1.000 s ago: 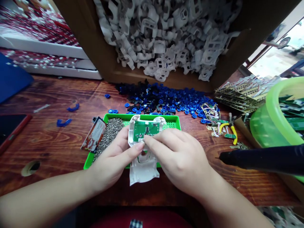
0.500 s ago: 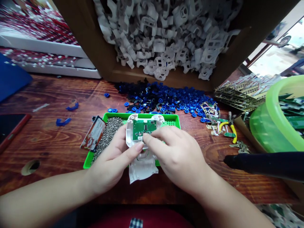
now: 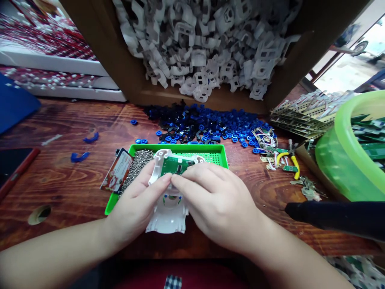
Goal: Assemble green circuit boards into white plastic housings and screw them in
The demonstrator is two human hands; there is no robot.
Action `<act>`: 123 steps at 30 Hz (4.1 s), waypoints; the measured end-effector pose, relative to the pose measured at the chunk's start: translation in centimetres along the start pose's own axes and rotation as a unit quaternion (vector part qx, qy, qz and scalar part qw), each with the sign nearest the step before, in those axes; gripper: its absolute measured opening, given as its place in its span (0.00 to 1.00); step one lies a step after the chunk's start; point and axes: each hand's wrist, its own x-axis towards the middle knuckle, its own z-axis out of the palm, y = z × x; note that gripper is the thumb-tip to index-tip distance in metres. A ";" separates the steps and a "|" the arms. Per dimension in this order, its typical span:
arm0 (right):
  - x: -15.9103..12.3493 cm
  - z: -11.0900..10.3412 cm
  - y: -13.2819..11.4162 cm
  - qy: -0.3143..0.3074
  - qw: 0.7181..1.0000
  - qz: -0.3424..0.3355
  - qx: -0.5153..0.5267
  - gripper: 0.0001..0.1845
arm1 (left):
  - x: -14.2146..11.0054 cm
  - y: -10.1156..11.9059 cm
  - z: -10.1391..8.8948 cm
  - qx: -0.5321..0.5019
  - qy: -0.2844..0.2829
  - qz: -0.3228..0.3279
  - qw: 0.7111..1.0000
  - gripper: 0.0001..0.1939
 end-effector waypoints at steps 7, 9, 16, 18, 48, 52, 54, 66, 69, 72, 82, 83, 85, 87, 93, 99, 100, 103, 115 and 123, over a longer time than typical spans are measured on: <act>0.4 0.8 0.5 0.042 0.874 0.349 0.335 0.20 | -0.1 -0.3 0.1 0.007 0.017 0.013 1.000 0.12; 0.8 1.5 0.7 -0.028 0.804 0.388 0.449 0.17 | -0.2 -0.3 0.0 0.024 0.012 0.016 1.000 0.13; 1.0 2.3 0.6 -0.029 0.756 0.410 0.510 0.12 | -0.5 -0.5 -0.1 0.084 0.026 0.017 0.996 0.14; 1.1 2.5 0.7 -0.032 0.765 0.405 0.500 0.12 | -0.2 -0.5 0.1 0.056 0.037 0.002 0.998 0.15; -0.8 3.0 13.9 -0.161 0.843 0.491 -0.152 0.14 | 1.1 1.7 -0.5 -0.151 0.097 -0.125 0.976 0.16; -0.9 2.8 14.0 -0.144 0.851 0.485 -0.137 0.12 | 1.1 1.4 -0.6 -0.139 0.065 -0.108 0.982 0.26; -0.5 2.5 13.2 -0.114 0.864 0.474 -0.125 0.11 | 1.1 1.3 -0.5 -0.124 0.062 -0.100 0.985 0.29; 1.0 2.6 -0.1 0.044 0.980 0.174 0.088 0.05 | 0.8 0.3 -0.3 -0.090 -0.019 0.036 0.995 0.39; 0.9 3.1 -0.1 0.077 0.981 0.170 0.057 0.05 | 0.4 0.0 -0.2 -0.071 -0.053 0.055 0.995 0.39; 0.9 3.0 0.0 0.090 0.982 0.158 0.045 0.05 | 0.2 -0.2 -0.2 -0.066 -0.067 0.069 0.993 0.38; 0.7 2.4 0.3 0.001 0.996 0.072 -0.058 0.06 | 0.8 -0.2 -0.4 0.020 -0.039 0.056 0.997 0.37; 0.7 2.4 0.3 -0.011 0.996 0.054 -0.074 0.06 | 0.9 -0.2 -0.4 0.030 -0.036 0.046 0.998 0.36; 0.6 2.4 0.2 -0.025 0.995 0.026 -0.091 0.07 | 0.9 -0.1 -0.4 0.047 -0.032 0.026 0.998 0.35; 0.6 2.4 0.3 -0.016 0.996 0.020 -0.086 0.07 | 0.8 0.0 -0.3 0.054 -0.029 0.016 0.998 0.35; 0.9 2.5 1.2 0.006 0.997 -0.029 -0.071 0.07 | 0.8 0.3 -0.4 0.039 -0.054 0.006 0.998 0.37; 0.8 2.2 0.7 0.000 1.000 0.013 -0.019 0.08 | 0.8 0.3 -0.3 0.048 -0.041 0.000 0.998 0.27; 0.8 1.9 0.6 0.005 0.999 0.031 0.008 0.08 | 0.8 0.4 -0.3 0.047 -0.035 -0.002 0.998 0.26; 0.9 0.7 1.2 0.069 0.989 0.120 0.053 0.06 | 0.9 0.4 -0.5 0.037 -0.009 -0.028 0.999 0.25; -1.6 -0.7 13.1 -0.179 0.796 0.517 -0.258 0.15 | 2.0 1.2 -1.3 0.023 -0.004 -0.233 0.972 0.17; -2.6 0.7 15.6 -0.123 0.765 0.573 -0.268 0.26 | 1.8 1.5 -1.1 0.036 -0.050 -0.246 0.967 0.20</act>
